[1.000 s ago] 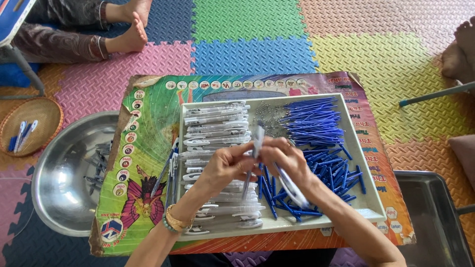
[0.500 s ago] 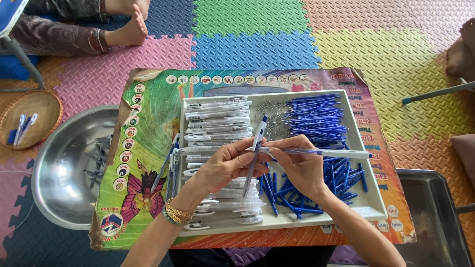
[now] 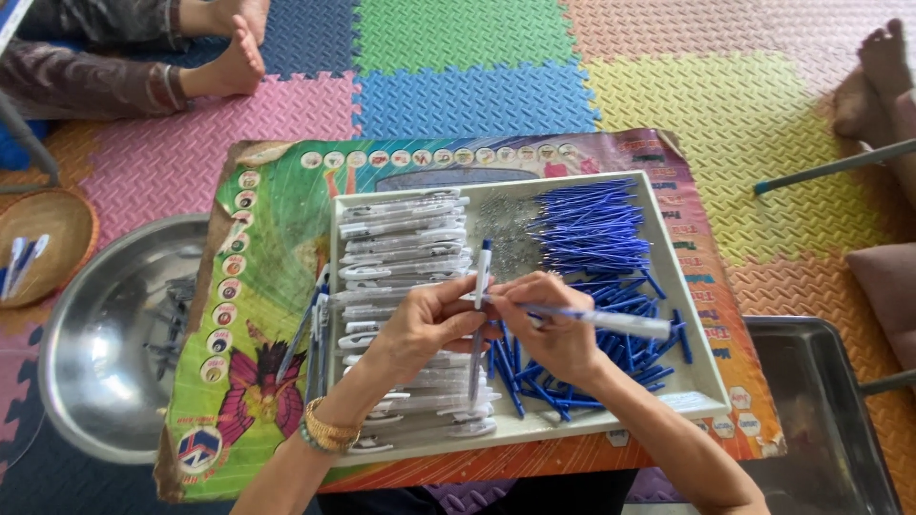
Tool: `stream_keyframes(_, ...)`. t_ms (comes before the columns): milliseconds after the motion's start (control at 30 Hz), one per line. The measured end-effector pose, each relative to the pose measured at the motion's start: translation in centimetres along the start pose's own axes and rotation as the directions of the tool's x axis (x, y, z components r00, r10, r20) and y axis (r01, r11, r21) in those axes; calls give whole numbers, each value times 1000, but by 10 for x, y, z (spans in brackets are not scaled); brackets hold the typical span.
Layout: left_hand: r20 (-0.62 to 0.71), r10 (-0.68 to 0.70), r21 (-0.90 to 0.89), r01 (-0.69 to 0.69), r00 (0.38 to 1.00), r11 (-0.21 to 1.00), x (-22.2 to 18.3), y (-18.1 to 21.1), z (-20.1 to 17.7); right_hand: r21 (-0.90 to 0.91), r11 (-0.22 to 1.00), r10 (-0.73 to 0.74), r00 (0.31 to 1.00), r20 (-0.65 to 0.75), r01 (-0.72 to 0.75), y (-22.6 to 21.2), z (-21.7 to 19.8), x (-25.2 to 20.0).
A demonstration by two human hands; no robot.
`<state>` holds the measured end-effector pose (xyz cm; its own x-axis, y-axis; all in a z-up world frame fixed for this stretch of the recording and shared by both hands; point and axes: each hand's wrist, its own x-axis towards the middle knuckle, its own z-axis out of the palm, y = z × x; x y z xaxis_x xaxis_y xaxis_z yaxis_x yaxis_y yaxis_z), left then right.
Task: The person assembles pens by picking up pen bodies, caps, and internal components from a tray and fitting them together by hand.
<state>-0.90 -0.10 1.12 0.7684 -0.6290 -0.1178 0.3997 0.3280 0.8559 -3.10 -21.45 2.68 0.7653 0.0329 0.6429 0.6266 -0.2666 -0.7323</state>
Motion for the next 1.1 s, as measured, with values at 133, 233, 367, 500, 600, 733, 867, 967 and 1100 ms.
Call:
stream_keyframes(133, -55, -43, 36, 45, 998, 998, -1, 0, 3, 5, 984, -176, 983, -45, 177, 1, -1, -9)
stream_keyframes(233, -55, -73, 10, 74, 996, 997, -6, 5, 6, 65, 995, -80, 996, -33, 82, 2, -3, -8)
stream_keyframes(367, -93, -92, 2, 92, 991, 996, -2, 0, 6, -9, 982, -187, 982, 27, 188, 23, -8, -21)
stream_keyframes(500, -117, -86, 52, 93, 989, 994, 1, -4, 2, -156, 885, -423, 897, 126, 439, 30, -7, -32)
stream_keyframes(600, -87, -69, 115, 79, 994, 990, 3, 2, 1, -125, 955, -260, 962, 88, 269, 31, -6, -28)
stream_keyframes(733, -27, -61, 109, 64, 998, 992, -4, 7, 3, -52, 984, -171, 985, 0, 171, -8, -31, 7)
stream_keyframes(867, 85, -66, 158, 52, 994, 986, -8, 2, 5, 72, 993, 92, 992, 82, -98, -6, -39, 16)
stream_keyframes(967, 164, -78, 151, 53, 983, 987, -12, -3, 5, 285, 918, 213, 948, 238, -277, 9, -36, 7)
stream_keyframes(1100, 256, -111, 146, 75, 960, 986, -17, 3, 6, 246, 925, 209, 930, 301, -288, 19, -40, 0)
